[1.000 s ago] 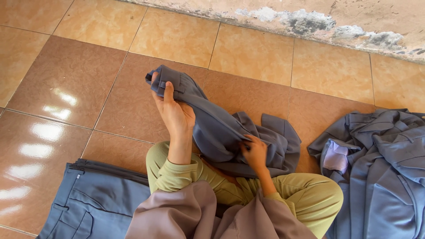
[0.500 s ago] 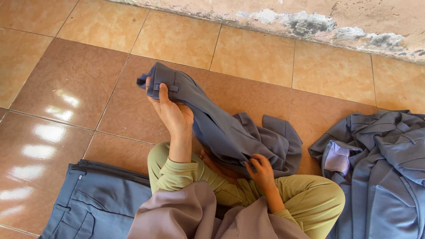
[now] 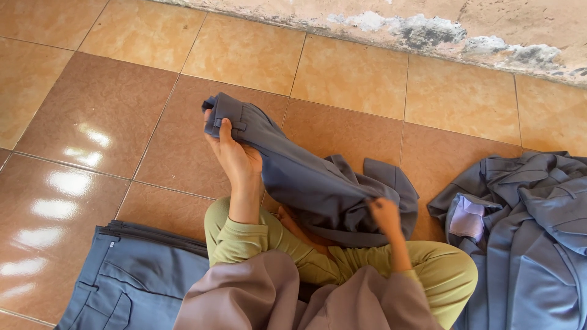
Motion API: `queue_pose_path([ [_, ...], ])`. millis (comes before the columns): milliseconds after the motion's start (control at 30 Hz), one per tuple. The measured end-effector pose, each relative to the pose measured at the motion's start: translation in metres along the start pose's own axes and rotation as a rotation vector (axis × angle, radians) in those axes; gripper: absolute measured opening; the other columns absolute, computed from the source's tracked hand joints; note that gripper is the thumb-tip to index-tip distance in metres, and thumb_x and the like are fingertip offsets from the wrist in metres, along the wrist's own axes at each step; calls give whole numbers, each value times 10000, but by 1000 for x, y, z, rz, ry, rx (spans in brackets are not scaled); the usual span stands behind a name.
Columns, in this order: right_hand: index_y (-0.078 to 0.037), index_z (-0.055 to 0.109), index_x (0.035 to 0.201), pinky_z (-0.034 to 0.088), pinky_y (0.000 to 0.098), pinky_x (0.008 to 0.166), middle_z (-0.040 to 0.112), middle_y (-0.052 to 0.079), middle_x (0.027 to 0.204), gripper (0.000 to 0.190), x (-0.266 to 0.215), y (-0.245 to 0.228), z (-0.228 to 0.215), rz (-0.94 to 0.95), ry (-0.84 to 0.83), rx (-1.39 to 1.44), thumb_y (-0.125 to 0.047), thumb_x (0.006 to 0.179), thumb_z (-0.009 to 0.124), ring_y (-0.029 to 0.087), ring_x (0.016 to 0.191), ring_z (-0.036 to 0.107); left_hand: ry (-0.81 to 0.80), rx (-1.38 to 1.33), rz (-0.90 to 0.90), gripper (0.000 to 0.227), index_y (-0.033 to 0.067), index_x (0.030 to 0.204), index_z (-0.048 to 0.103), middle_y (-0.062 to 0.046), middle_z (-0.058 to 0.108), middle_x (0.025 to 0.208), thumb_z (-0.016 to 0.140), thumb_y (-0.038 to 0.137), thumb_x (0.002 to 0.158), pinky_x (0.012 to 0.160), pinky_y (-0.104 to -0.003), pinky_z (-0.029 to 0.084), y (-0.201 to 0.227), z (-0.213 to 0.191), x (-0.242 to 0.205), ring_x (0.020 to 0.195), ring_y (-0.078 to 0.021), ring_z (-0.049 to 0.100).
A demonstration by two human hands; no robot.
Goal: Folding trousers and stacking them on the floor.
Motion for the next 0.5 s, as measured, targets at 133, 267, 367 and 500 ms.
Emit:
queue_pose_path([
  [133,10,722,928,474,498,858,709,249,927,183,67,58,-98,148,232,254,-170,957,710,418,967,665,13,15,-36,427,124,1461,452,-240,542,1326,480,10,1051,968,-534,605,-27,-3,-13,1184,-339,616],
  [267,36,650,1132,451,388,961,666,202,1136,119,62,-44,-253,-135,863,225,59,1022,612,309,1089,645,-70,51,-236,433,128,1398,467,-151,558,1240,480,-21,992,851,-378,560,-44,11,-34,1037,-240,608],
  [367,176,654,1323,488,475,1136,543,247,1442,289,3,-123,-320,-492,1267,165,156,1046,576,396,1340,580,-201,-6,-334,424,133,1362,472,-114,580,1224,481,-25,968,749,-264,541,-46,20,-32,932,-173,614],
  [500,119,699,1295,214,572,1208,693,318,1374,387,-34,-135,-295,-672,1302,-230,-211,1098,655,465,1298,647,-151,65,-186,433,119,1314,530,-96,632,1170,478,-16,906,759,-241,496,-31,-4,4,896,-154,616],
])
Point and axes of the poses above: each hand's wrist, its own x-axis towards the middle knuckle, its own z-axis out of the palm, y = z × x, the point moved 5 cm from there along x, towards the middle knuckle
